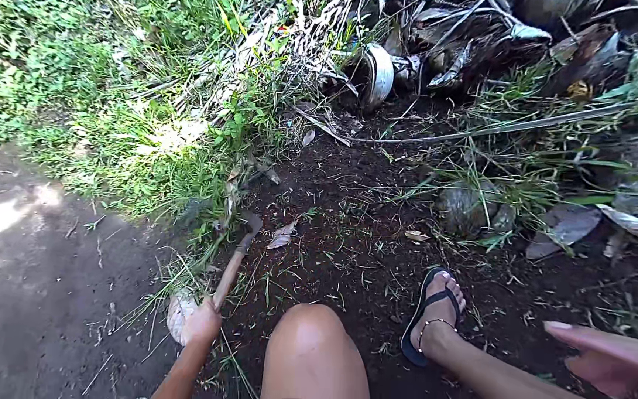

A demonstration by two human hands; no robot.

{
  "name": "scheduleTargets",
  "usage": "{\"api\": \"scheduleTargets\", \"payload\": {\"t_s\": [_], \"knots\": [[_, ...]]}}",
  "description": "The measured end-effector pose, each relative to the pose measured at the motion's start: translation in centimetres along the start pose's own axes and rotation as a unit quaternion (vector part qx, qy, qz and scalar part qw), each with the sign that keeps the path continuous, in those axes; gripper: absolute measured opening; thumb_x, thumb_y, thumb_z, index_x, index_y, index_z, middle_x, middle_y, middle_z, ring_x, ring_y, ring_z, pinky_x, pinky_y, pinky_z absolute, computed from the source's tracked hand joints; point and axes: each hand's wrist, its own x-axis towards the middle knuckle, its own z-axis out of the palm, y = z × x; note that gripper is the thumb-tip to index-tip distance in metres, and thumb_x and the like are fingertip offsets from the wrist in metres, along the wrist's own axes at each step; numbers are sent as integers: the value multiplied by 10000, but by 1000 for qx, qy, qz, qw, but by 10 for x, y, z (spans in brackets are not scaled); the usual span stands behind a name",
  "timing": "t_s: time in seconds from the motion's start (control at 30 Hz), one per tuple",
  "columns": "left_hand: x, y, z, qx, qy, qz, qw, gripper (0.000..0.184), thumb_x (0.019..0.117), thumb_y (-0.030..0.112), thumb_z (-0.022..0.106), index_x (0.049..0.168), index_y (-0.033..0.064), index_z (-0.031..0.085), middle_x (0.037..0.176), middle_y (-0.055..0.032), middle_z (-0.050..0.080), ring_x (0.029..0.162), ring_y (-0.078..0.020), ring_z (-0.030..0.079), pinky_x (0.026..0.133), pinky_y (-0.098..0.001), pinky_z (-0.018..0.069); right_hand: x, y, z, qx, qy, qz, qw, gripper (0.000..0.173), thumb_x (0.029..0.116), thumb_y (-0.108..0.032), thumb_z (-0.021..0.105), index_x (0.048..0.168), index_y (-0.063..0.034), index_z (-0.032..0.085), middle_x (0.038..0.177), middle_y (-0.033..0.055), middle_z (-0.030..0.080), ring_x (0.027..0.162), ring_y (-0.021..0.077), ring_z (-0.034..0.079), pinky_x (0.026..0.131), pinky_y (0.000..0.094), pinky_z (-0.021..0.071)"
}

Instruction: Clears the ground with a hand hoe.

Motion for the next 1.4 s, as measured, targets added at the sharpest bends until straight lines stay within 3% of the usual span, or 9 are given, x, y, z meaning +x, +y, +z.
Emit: {"api": "scheduleTargets", "payload": {"t_s": [0.23, 0.4, 0.5, 0.6, 0.7, 0.77, 1.07, 1.27, 1.4], "knots": [[-76, 116, -51, -37, -7, 281, 959, 463, 961, 235, 617, 1393, 85, 544, 1252, -188, 686, 1145, -386, 676, 925, -622, 531, 14, -20, 13, -36, -37, 30, 998, 521, 1077, -296, 510, 1462, 55, 496, 1170, 290, 677, 1043, 408, 691, 972, 560, 539], [-86, 203, -111, -80, 207, 585, 780, 266, 875, 161, 691, 1108, 34, 677, 996, -189, 724, 960, -385, 719, 803, -584, 564, 29, -18, 17, -57, -37, 49, 996, 534, 1076, -320, 515, 1461, 50, 502, 1188, 300, 672, 1048, 421, 689, 964, 565, 539], [-63, 227, -129, -98, 311, 636, 700, 177, 806, 100, 743, 974, 58, 705, 831, -147, 705, 800, -352, 723, 695, -544, 578, 32, -19, 16, -53, -50, 51, 996, 511, 1078, -299, 512, 1462, 39, 504, 1184, 294, 672, 1051, 419, 687, 966, 576, 536], [-34, 209, -133, -79, 281, 536, 792, 218, 845, 124, 730, 1049, 62, 690, 926, -164, 721, 878, -361, 729, 741, -567, 580, 30, -15, 12, -34, -47, 37, 998, 503, 1080, -288, 510, 1460, 42, 503, 1185, 299, 669, 1052, 410, 688, 977, 559, 535], [1, 172, -116, -93, 101, 292, 947, 419, 969, 268, 630, 1351, 99, 590, 1232, -191, 698, 1160, -392, 673, 934, -641, 525, 27, -12, 6, -22, -47, 24, 998, 508, 1082, -284, 506, 1464, 51, 494, 1199, 307, 662, 1073, 414, 680, 995, 553, 524], [26, 146, -75, -170, -3, 159, 972, 501, 943, 286, 643, 1393, 80, 558, 1281, -220, 664, 1207, -397, 643, 980, -645, 504, 23, -9, 3, -19, -45, 22, 999, 505, 1082, -278, 507, 1470, 45, 490, 1205, 300, 662, 1083, 405, 679, 999, 539, 526], [-89, 69, 59, -180, -175, 217, 943, 386, 1103, 366, 398, 1353, 137, 583, 1208, -178, 702, 1137, -368, 678, 934, -606, 528, 18, -11, 2, -16, -41, 33, 998, 515, 1077, -274, 525, 1451, 78, 491, 1194, 316, 659, 1053, 395, 688, 977, 510, 544], [-103, 107, -43, -73, -15, 386, 920, 310, 1034, 258, 547, 1274, 73, 609, 1139, -210, 707, 1077, -415, 689, 880, -629, 527, 19, -12, 16, -32, -49, 62, 996, 531, 1073, -305, 523, 1457, 61, 497, 1209, 310, 660, 1064, 412, 684, 977, 539, 539], [-83, 162, -101, -133, 254, 552, 783, 206, 865, 126, 682, 1046, 29, 695, 925, -179, 721, 879, -373, 731, 732, -560, 581, 25, -14, 13, -49, -36, 59, 996, 527, 1076, -301, 528, 1469, 48, 489, 1196, 302, 665, 1050, 397, 687, 970, 514, 545]]}}
